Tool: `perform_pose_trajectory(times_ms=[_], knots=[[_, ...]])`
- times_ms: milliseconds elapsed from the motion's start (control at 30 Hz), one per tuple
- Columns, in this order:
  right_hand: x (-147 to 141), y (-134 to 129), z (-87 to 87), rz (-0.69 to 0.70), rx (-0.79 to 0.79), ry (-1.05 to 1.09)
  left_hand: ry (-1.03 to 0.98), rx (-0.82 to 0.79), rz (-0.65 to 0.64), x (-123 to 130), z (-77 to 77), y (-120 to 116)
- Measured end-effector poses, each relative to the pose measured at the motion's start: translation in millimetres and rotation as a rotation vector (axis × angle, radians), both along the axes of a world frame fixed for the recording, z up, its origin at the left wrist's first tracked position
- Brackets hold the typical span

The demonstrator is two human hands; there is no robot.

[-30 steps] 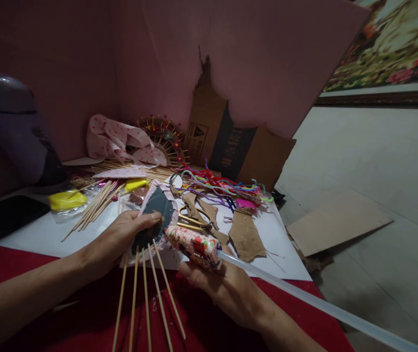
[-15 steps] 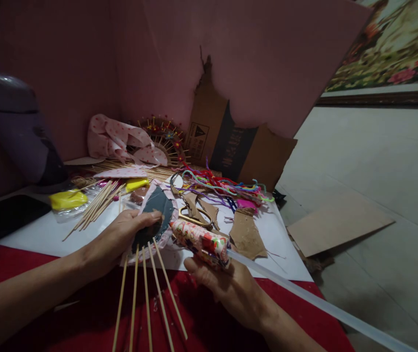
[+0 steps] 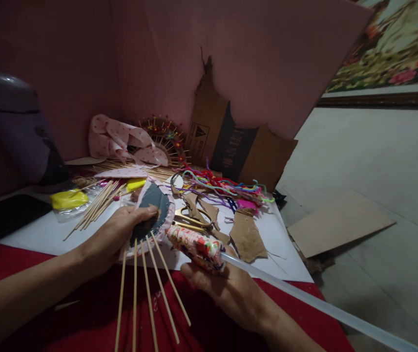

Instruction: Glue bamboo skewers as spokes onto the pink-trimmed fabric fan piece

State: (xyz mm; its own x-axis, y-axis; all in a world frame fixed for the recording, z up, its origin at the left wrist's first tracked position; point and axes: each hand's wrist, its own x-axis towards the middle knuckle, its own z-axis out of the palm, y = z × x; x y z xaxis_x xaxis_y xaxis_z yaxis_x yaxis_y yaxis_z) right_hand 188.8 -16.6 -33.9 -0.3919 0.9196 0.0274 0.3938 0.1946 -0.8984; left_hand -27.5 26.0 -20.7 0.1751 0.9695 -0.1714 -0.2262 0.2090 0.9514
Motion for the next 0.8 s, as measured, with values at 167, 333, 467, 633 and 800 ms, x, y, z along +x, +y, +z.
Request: perform_pose_trajectory(times_ms=[167, 333, 467, 633, 800], knots=[[-0.7, 1.0, -0.9, -0.026, -0.029, 0.017, 0.020, 0.015, -0.022, 0.1, -0.9, 0.1], [-1.6, 1.4, -1.4, -0.046, -0.025, 0.039, 0.004, 0.021, -0.013, -0.1, -2.1, 0.9], [-3.0, 2.0, 0.2, -0.047, -0.030, 0.064, -0.007, 0.027, -0.004, -0.9, -4.8, 1.5], [-3.1, 3.5, -0.3, -0.037, -0.073, 0.061, 0.003, 0.013, -0.022, -0.6, -4.3, 1.7], [-3.3, 3.1, -0.2, -0.081, -0.131, -0.002, -0.030, 0.023, -0.023, 0.9, -0.5, 0.4]])
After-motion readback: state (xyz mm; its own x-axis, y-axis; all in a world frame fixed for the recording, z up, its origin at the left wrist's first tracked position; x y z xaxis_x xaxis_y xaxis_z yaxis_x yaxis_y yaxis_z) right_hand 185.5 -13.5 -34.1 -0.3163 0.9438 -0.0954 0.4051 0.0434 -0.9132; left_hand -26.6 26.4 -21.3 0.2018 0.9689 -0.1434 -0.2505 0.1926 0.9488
